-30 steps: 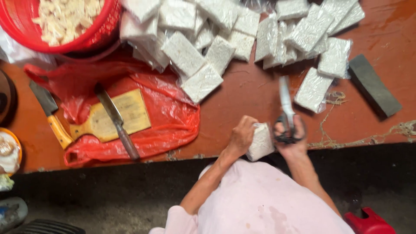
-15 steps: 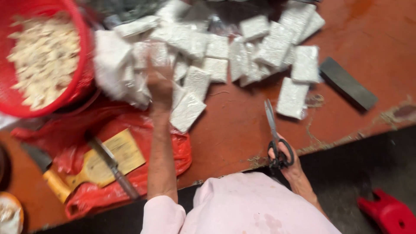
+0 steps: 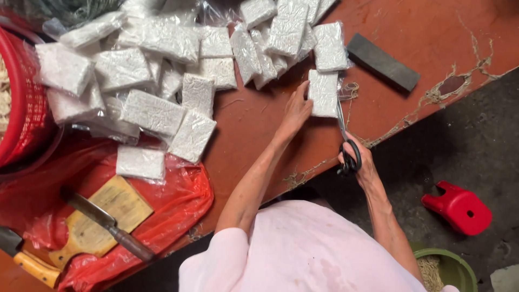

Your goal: The person uses scissors to cut open multiple small plastic-wrapped packets of white food items on a table. They repeatedly pick up packets, cut them open, and place them aside. A striped bag is briefly handled and set aside.

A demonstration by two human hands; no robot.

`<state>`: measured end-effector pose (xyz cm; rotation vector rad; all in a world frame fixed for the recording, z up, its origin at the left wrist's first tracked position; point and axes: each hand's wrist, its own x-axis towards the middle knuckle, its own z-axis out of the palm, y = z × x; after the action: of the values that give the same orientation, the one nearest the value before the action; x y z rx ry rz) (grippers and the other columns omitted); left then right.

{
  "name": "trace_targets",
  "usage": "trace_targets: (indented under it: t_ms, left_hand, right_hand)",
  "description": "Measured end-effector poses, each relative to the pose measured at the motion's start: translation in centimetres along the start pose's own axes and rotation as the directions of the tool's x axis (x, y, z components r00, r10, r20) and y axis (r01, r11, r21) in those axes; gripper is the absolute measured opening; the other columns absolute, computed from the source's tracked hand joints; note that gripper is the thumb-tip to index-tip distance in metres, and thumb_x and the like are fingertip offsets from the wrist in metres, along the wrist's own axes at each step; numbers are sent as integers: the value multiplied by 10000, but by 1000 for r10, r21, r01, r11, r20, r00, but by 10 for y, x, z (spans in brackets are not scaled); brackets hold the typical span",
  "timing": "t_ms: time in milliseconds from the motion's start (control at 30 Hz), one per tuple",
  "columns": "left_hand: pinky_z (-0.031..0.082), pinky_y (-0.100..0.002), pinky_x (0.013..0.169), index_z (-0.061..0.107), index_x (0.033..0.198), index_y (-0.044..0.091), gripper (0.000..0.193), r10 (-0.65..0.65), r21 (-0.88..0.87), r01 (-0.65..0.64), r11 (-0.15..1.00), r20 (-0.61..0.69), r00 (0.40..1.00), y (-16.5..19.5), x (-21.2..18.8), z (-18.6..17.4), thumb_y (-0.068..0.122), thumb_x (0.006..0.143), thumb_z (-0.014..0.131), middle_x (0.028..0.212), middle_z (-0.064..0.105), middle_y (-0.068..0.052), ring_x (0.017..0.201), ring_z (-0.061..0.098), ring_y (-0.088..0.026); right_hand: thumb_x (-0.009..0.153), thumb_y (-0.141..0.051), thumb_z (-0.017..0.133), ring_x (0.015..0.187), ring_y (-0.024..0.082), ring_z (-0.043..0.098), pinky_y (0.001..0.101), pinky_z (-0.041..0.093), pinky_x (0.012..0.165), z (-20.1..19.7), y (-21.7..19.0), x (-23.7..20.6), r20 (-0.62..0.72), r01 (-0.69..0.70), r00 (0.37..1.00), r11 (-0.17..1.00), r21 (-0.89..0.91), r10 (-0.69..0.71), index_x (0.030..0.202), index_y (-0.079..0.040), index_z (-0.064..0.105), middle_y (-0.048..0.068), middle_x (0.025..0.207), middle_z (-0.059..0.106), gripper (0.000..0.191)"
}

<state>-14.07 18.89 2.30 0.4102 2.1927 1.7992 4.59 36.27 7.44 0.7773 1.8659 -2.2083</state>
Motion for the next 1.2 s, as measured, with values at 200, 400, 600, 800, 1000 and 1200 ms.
trace_targets:
  t_ms: [200,400,600,800,1000,1200]
  left_hand:
    - [564,-367,878,482,1474,109,549,-134,-14,134,991,-200,971,-5,-92,-4,134,939,601,1252,594,-180,1082,631,-255]
    - [559,-370,875,579,1402,111,446,-138,181,246,952,-462,876,-14,-160,-54,101,957,613,1207,612,-155,1038,649,-274]
    - [482,-473,1023,599,1345,109,435,124,553,181,813,-468,875,10,-181,-69,112,913,651,1374,562,-163,1249,550,-356]
    - [429,-519,1115,507,1448,54,545,300,774,148,616,-403,864,14,-187,-78,138,933,663,1464,474,-183,1352,478,-366]
    - [444,-487,1054,490,1458,53,573,136,694,205,690,-403,905,14,-216,-79,171,932,686,1437,476,-180,1306,492,-337]
    - [403,-533,1055,474,1488,87,577,-56,599,349,721,-452,890,3,-223,-90,233,967,674,1406,510,-129,1259,527,-275]
  right_hand:
    - [935,-309,636,617,90,520,247,395,552,9,7,-45,170,-64,982,995,-79,76,1525,-23,454,9,699,572,681]
    - [928,-318,678,623,77,461,253,352,562,52,0,-48,355,35,929,931,-363,104,1508,-72,531,-27,690,483,647]
    - [912,-309,697,593,81,460,267,327,526,63,-4,-46,364,-43,911,921,-388,196,1474,-85,553,-30,671,492,622]
    - [880,-327,728,604,66,477,256,350,535,59,20,-59,433,21,852,807,-591,295,1460,-110,594,-33,655,516,633]
    - [875,-353,719,582,75,481,261,364,533,46,21,-77,438,-64,855,894,-444,279,1485,-141,541,-36,638,519,670]
    - [878,-384,687,586,76,461,259,370,539,64,1,-97,368,-125,849,820,-558,380,1482,-152,561,-38,628,477,659]
